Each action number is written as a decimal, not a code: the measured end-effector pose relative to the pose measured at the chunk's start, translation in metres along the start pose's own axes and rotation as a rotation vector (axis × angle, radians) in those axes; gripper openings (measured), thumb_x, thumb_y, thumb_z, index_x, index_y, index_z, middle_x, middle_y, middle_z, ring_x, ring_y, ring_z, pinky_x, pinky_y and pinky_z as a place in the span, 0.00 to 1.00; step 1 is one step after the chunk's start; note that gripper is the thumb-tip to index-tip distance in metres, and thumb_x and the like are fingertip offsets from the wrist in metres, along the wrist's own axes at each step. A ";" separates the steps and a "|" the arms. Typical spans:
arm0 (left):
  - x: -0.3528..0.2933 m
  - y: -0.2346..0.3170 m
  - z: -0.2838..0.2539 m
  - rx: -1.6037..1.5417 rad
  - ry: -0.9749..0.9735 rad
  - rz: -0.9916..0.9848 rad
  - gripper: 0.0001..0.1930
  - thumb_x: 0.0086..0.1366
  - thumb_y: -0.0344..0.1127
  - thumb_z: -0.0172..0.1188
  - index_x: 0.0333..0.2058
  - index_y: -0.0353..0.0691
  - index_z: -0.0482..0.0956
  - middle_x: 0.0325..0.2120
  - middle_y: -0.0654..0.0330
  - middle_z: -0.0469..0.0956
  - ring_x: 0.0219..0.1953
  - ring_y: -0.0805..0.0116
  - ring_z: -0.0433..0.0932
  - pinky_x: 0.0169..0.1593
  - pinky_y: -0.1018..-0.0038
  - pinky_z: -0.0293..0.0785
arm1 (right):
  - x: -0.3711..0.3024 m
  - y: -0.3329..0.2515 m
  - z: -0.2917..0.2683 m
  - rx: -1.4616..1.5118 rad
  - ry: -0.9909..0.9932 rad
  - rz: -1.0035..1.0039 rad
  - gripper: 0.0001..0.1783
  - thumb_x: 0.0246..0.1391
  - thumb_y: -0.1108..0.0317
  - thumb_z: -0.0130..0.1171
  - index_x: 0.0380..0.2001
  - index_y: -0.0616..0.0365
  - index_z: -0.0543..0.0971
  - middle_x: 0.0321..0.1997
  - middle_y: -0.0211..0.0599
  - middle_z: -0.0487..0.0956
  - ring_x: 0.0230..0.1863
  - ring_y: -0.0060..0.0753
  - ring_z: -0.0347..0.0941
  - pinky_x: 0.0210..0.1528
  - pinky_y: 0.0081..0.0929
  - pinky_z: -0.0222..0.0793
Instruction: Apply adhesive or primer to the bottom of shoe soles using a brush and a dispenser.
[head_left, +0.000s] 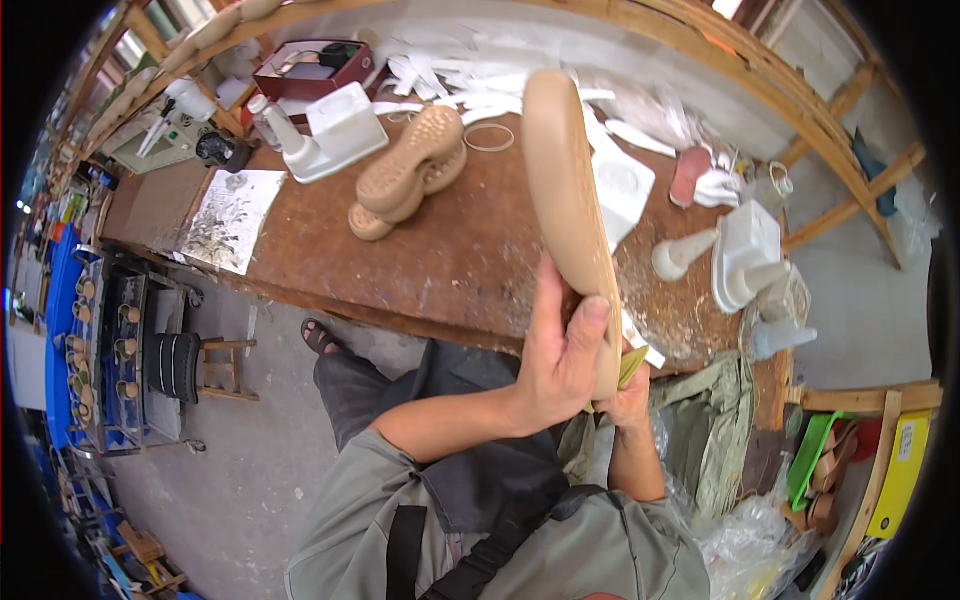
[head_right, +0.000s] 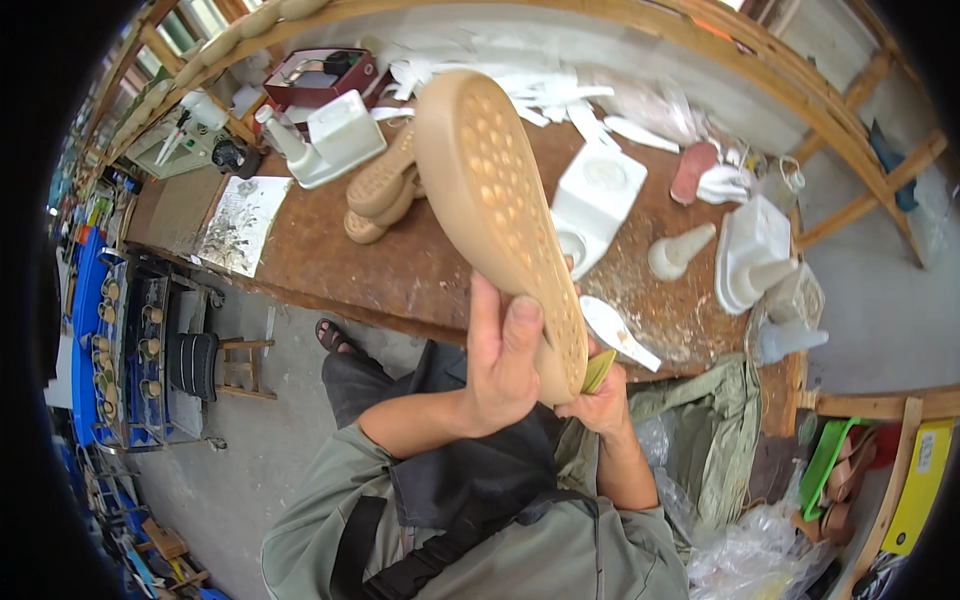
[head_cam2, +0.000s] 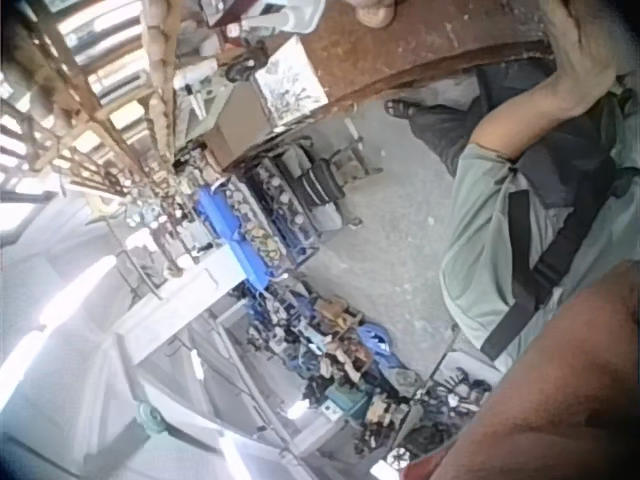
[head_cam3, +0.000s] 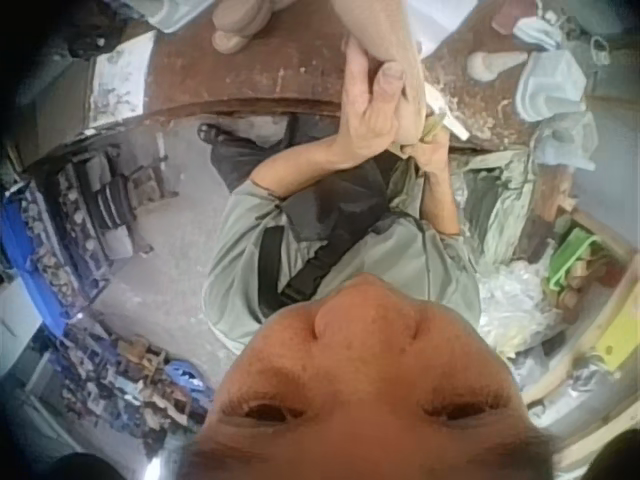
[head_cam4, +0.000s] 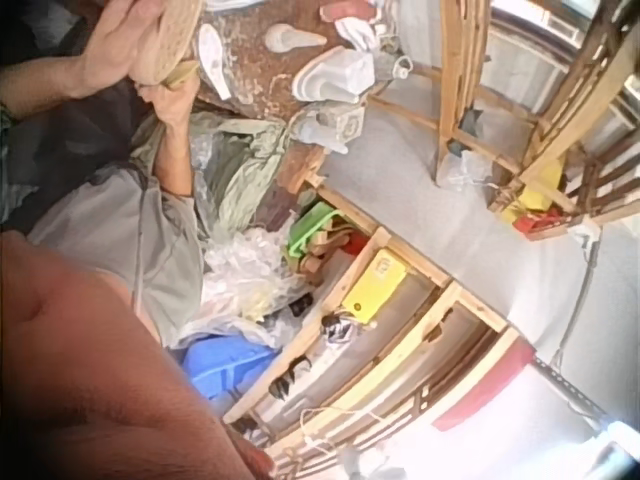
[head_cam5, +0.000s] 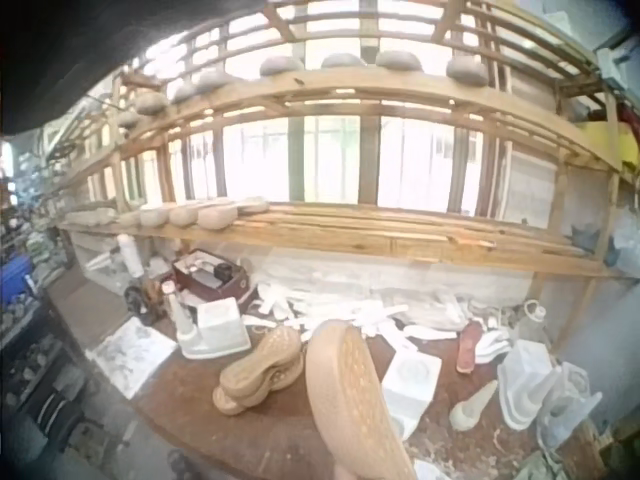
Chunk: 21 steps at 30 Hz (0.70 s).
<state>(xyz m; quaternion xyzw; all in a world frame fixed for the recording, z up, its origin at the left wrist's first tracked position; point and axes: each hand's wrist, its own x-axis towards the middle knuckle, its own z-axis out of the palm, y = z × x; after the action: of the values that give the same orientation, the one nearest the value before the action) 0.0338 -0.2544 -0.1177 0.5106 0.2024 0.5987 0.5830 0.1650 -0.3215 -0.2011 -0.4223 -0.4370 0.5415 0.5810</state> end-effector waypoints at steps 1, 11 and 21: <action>-0.001 0.001 -0.004 -0.002 0.001 0.021 0.23 0.71 0.40 0.39 0.58 0.32 0.49 0.51 0.50 0.65 0.45 0.69 0.70 0.48 0.72 0.69 | 0.005 0.002 0.003 0.094 -0.081 -0.128 0.46 0.31 0.57 0.77 0.53 0.71 0.68 0.54 0.38 0.71 0.52 0.27 0.68 0.54 0.28 0.63; -0.003 0.002 -0.036 0.030 0.006 0.081 0.26 0.70 0.39 0.41 0.59 0.31 0.47 0.52 0.47 0.64 0.50 0.65 0.68 0.53 0.69 0.64 | 0.017 0.004 0.030 -0.023 -0.037 -0.085 0.40 0.32 0.62 0.77 0.49 0.68 0.72 0.50 0.36 0.74 0.44 0.23 0.72 0.45 0.23 0.69; -0.020 -0.004 -0.060 -0.090 -0.082 0.081 0.28 0.69 0.37 0.44 0.61 0.27 0.47 0.53 0.48 0.64 0.52 0.64 0.66 0.55 0.71 0.61 | 0.009 0.009 0.033 -0.010 -0.110 0.116 0.34 0.33 0.71 0.75 0.47 0.66 0.73 0.39 0.28 0.78 0.39 0.19 0.72 0.41 0.21 0.70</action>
<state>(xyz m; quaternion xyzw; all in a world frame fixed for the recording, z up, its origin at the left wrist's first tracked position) -0.0190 -0.2505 -0.1525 0.5159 0.1305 0.6086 0.5886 0.1316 -0.3111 -0.2006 -0.4194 -0.4460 0.5943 0.5216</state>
